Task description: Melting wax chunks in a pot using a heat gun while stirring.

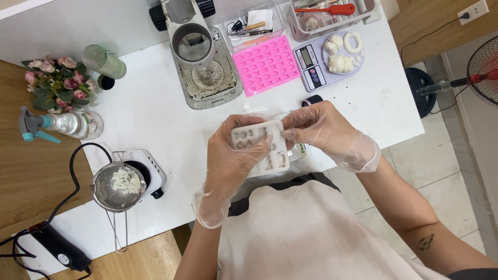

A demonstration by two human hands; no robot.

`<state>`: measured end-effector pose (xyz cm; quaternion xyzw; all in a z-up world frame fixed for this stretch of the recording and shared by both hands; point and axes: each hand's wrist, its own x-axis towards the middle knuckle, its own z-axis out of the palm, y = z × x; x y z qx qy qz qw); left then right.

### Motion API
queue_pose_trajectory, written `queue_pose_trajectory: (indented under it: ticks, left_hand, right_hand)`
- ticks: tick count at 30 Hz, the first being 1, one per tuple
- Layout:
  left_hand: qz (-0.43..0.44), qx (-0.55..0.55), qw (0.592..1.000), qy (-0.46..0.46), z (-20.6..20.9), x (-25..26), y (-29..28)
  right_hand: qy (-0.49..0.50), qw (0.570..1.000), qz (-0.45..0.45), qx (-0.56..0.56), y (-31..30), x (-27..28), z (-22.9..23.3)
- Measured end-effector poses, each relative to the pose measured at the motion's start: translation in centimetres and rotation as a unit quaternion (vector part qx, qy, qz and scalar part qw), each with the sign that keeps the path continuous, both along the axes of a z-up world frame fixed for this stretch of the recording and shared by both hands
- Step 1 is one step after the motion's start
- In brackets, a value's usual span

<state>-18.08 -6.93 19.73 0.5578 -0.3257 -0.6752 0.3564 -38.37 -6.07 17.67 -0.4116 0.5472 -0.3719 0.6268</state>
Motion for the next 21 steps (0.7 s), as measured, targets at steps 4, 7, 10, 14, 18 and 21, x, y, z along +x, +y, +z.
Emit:
queue_pose_trajectory:
  ticks: [4,7,10,14,18,21]
  left_hand:
    - [-0.005,0.013,1.000,0.000,0.2,0.1,-0.2]
    - [-0.011,0.014,1.000,0.003,0.1,0.2,-0.2]
    - [-0.014,0.017,1.000,-0.002,0.0,0.1,-0.2]
    - [-0.015,0.011,1.000,0.003,0.0,0.0,0.0]
    - [-0.008,0.004,1.000,0.008,0.7,-0.1,0.1]
    - [0.012,0.008,1.000,0.011,1.5,-0.2,0.4]
  right_hand:
    - [-0.003,1.000,-0.001,-0.005,0.0,0.1,0.1]
    - [-0.008,1.000,-0.001,-0.009,0.0,0.0,0.1]
    - [-0.006,1.000,-0.001,-0.008,0.0,-0.1,0.1]
    - [0.003,1.000,0.003,-0.009,-0.1,-0.3,0.2]
    - [0.015,1.000,0.002,-0.013,-0.2,-0.5,0.7]
    - [0.010,1.000,0.004,-0.011,-0.3,-0.4,1.0]
